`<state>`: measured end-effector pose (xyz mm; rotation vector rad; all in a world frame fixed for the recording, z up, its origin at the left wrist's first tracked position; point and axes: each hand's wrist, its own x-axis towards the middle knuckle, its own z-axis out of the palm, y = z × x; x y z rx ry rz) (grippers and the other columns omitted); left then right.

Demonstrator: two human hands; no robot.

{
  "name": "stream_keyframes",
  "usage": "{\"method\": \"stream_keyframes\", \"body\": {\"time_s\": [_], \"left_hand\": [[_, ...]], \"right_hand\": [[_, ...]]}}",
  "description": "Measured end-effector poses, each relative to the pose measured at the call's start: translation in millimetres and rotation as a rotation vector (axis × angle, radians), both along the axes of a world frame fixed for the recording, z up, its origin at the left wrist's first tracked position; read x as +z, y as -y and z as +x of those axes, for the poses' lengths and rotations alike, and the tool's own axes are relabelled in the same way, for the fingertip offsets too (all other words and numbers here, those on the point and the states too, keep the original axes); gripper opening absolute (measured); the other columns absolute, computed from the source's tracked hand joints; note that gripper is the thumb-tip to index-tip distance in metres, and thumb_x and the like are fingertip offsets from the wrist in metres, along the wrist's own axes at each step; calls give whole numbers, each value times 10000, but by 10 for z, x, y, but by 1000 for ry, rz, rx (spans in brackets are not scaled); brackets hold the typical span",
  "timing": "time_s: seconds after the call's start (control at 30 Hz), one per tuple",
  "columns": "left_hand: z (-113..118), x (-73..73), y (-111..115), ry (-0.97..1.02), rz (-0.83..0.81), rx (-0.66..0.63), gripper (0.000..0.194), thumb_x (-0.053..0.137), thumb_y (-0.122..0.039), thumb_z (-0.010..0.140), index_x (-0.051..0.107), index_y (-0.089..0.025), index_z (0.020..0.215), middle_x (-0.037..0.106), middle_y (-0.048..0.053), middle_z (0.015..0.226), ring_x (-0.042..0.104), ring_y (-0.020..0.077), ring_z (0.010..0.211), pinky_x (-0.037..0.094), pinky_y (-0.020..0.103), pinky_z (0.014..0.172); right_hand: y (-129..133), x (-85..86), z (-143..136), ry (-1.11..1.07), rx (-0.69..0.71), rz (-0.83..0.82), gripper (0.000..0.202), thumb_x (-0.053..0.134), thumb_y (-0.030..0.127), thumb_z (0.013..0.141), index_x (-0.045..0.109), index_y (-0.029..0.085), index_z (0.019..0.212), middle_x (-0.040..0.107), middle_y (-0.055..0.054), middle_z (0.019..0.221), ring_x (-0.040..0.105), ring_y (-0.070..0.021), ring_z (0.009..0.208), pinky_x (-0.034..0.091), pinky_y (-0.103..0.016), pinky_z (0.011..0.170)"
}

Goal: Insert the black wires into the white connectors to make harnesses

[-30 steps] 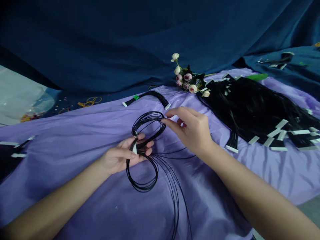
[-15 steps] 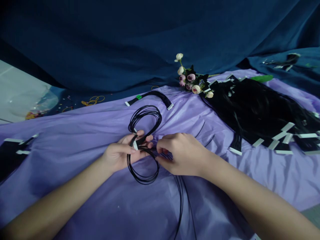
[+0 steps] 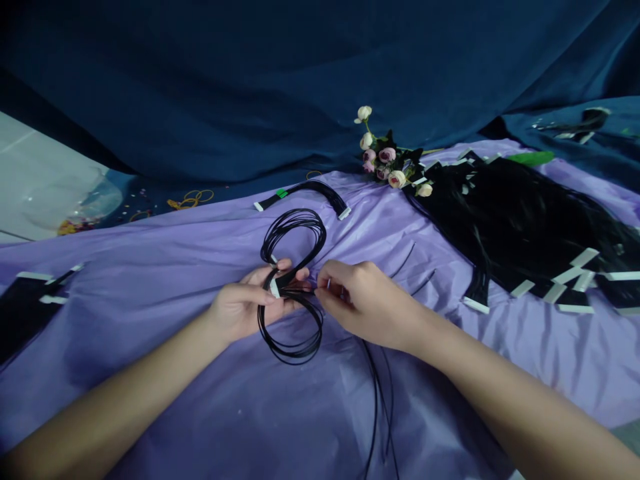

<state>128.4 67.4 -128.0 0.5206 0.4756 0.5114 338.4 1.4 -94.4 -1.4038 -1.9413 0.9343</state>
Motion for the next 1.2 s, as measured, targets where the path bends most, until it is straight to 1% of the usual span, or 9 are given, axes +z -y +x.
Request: {"method": "stream_keyframes", "body": {"time_s": [0.13,0.2,0.3,0.47,0.6,0.73,0.87,0.97,1.2], "left_hand": [[3,6,7,-11,10,-9,445,564,37,568,524,-176,956,661,52,1029,647,206,963,454,381,899],[4,4,12,-16,1,-20,445,576,42,561,517,-171,947,664,57,1011,649,199,938,460,371,883],[4,-14,20,-12,-17,-38,450,595,44,553,511,-172,939,668,62,996,647,190,928,452,374,895],[4,-52,40,-10,-26,-82,489,613,41,543,510,-179,967,672,68,1007,653,181,897,441,362,877],[17,-35,63,-33,-69,-111,504,634,51,523,496,-182,948,669,59,985,648,182,912,433,367,884],[31,-12,83,-16,-70,-147,454,631,71,534,502,-176,893,651,37,949,632,164,892,425,338,849],[42,-8,93,-13,-19,-161,392,671,39,579,549,-156,896,614,22,934,600,126,837,411,298,807],[52,-15,95,-7,43,-194,383,691,13,612,586,-139,947,584,22,946,572,111,842,396,272,784],[73,-22,100,41,81,-201,304,696,0,637,573,-153,869,547,5,897,540,116,863,367,287,845]], "right_hand": [[-42,79,39,-757,-47,-466,138,557,323,879,591,193,909,515,54,561,399,-65,378,290,-184,344],[-69,114,62,-1064,-124,-504,148,629,333,813,636,192,856,575,26,645,487,-75,428,355,-185,353],[-107,120,64,-1252,-283,-347,146,717,303,733,683,213,842,603,32,694,564,-80,519,444,-179,420],[-132,77,-3,-1193,-533,42,178,792,365,706,705,217,752,590,53,669,541,-42,505,494,-155,488],[-99,103,2,-1245,-519,89,244,836,451,619,727,293,770,594,63,630,588,-68,557,556,-186,564],[-13,103,4,-1063,-320,195,108,771,331,748,742,328,852,565,64,543,428,-59,372,356,-196,326],[81,59,-39,-478,-327,482,141,760,117,718,734,239,784,636,12,642,542,-111,537,392,-251,439],[111,41,-76,-100,-287,592,154,767,78,676,688,192,741,584,26,589,483,-84,496,341,-244,430],[84,48,-150,75,-202,776,170,729,18,672,636,150,726,488,41,530,411,-51,461,322,-215,426]]}}
